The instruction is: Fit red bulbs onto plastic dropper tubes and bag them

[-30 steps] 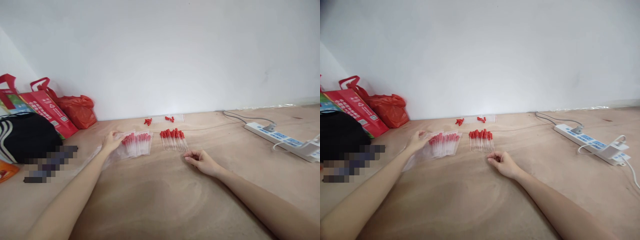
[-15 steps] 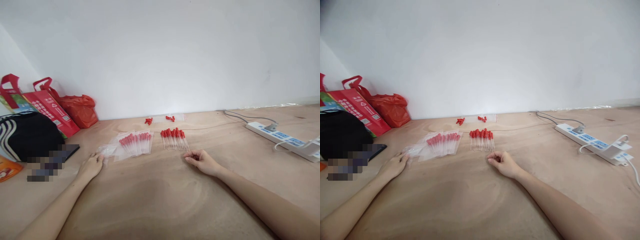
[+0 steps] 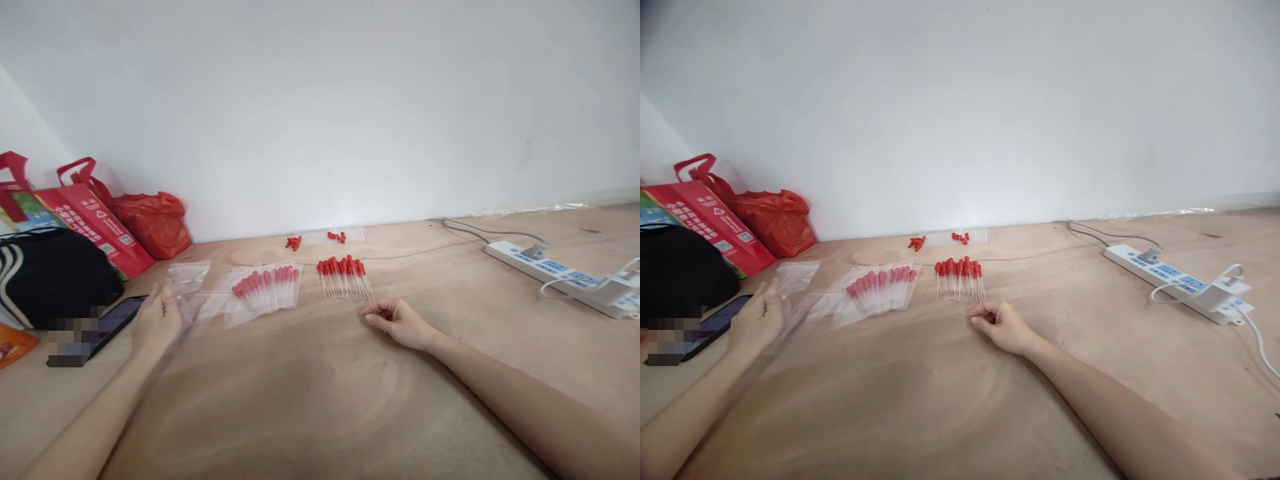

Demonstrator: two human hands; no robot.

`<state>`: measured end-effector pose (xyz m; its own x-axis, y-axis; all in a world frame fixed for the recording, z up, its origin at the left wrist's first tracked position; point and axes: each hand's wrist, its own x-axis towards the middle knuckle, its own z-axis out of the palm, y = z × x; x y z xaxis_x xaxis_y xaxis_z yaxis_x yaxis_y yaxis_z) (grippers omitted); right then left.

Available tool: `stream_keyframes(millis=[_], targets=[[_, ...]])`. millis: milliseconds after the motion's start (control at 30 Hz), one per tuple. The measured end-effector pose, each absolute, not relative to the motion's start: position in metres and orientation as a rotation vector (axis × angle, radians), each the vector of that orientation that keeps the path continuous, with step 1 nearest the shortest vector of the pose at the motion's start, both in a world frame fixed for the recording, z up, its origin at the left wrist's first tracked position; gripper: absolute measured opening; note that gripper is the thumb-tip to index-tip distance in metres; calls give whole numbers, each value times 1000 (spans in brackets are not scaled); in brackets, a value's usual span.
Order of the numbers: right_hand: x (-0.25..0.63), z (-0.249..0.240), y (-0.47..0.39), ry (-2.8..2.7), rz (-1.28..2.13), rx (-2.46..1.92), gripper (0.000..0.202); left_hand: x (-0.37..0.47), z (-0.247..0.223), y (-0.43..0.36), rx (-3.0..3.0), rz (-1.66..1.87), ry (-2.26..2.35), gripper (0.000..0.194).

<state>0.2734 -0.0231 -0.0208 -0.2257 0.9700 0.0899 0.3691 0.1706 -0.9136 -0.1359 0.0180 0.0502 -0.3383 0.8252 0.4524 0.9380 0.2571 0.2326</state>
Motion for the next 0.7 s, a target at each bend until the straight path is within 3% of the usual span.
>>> stream_keyframes(millis=[133,267,433,700], targets=[[273,-18,-25,-1705,996,-1309,25,-78,46,-3,-2409,-691,-1949,51],[278,-10,-30,-1724,985,-1253,28,2,37,-25,-3018,-407,-1389,48],[290,-4,-34,-1822,924,-1236,38,51,21,-26,-3223,-282,-1110,45],[288,-2,-38,-1853,951,-1353,24,48,14,-22,-3263,-188,-1092,52]])
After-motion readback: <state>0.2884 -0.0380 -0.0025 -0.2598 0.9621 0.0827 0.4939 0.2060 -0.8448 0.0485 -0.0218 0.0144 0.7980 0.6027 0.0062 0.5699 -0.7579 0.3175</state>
